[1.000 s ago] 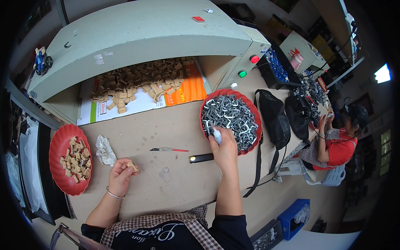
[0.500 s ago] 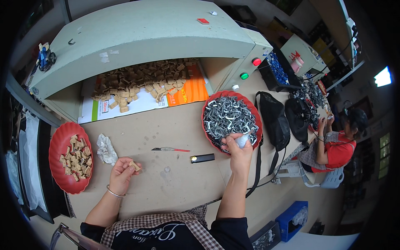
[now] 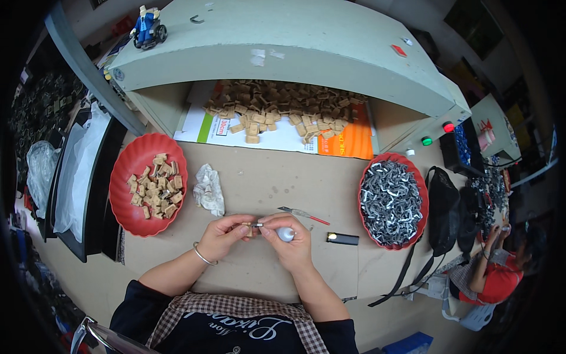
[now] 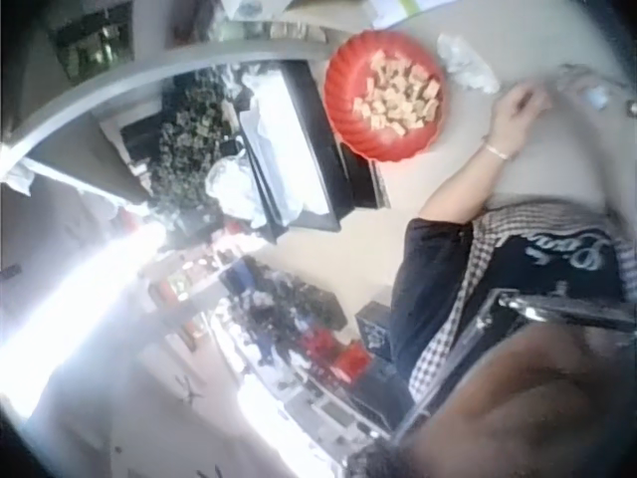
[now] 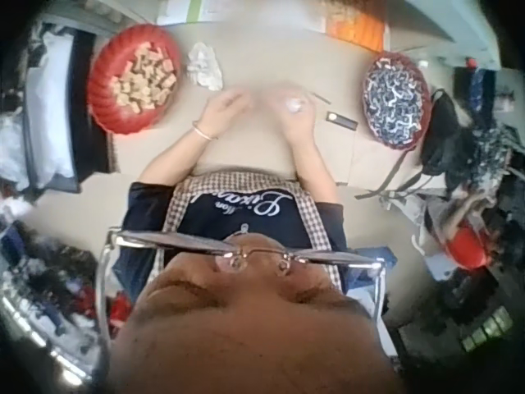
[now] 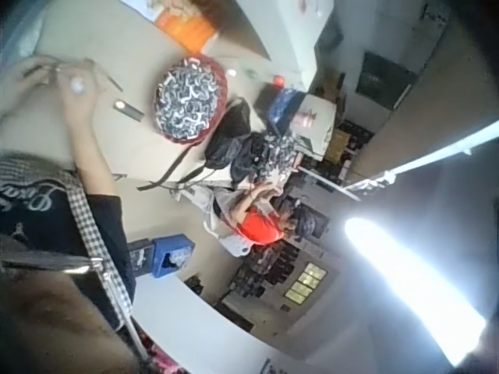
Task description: The person applies glue from a squeeze bottle onto small blocks to assemble components by hand, then reaches into a bowl of metal fasteners.
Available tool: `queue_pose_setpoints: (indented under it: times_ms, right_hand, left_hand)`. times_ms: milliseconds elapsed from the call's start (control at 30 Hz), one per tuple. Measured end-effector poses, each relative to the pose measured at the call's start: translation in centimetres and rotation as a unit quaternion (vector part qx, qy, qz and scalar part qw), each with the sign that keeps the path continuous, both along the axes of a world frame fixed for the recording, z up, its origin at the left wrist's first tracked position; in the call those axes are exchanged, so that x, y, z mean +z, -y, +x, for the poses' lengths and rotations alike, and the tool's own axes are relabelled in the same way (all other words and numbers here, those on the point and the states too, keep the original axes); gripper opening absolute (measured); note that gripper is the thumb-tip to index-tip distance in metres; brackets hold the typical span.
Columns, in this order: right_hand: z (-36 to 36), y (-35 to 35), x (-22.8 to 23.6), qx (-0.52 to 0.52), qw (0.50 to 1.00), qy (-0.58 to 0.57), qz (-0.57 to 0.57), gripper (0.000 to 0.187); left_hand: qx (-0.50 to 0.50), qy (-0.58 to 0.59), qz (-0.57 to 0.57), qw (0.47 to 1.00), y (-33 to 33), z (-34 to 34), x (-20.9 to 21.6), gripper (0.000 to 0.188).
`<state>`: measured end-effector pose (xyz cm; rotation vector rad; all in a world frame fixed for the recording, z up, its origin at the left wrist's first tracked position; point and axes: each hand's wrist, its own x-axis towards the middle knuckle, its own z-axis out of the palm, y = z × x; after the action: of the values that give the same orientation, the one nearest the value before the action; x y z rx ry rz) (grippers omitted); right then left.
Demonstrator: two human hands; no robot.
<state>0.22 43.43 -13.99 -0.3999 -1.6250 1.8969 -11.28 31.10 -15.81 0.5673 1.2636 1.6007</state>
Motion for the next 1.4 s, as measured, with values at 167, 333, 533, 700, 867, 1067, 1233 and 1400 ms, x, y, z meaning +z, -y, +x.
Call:
queue_pose_setpoints:
  times_ms: [167,333,533,700,867,1067,1233,1400]
  right_hand:
    - [-0.2,1.1,-0.3,-0.030,0.999,0.009,-0.035,0.010]
    - [-0.4,1.4,-0.6,-0.070,0.994,0.003,-0.081,0.011]
    - [-0.5,1.4,-0.1,-0.082,0.993,0.028,0.082,0.013]
    - [-0.6,1.2,0.7,-0.016,0.927,0.056,0.371,0.019]
    - [-0.7,1.6,0.8,-0.077,0.919,0.071,0.380,0.017]
    - [-0.5,1.9,0.4,-0.156,0.881,0.054,0.443,0.017]
    - [-0.4,2.2,0.5,-0.188,0.868,0.045,0.457,0.018]
    - [-0.9,2.3,-0.2,-0.184,0.829,0.003,0.527,0.024]
  left_hand:
    - [-0.015,-0.048,0.027,0.998,0.2,-0.6,-0.2,0.024]
    - [-0.023,-0.072,0.069,0.995,0.2,-0.4,-0.1,0.022]
    - [0.010,-0.259,0.047,0.965,0.2,-1.1,0.4,0.018]
    - [0.094,-0.618,0.066,0.778,0.4,-2.7,1.3,0.025]
    - [0.099,-0.653,0.056,0.749,0.4,-2.4,1.8,0.027]
    - [0.100,-0.324,0.029,0.940,0.4,-1.0,1.2,0.025]
    - [0.075,0.058,-0.006,0.995,0.4,-0.5,0.5,0.028]
    - [0.125,0.162,0.016,0.979,0.2,-0.2,0.6,0.026]
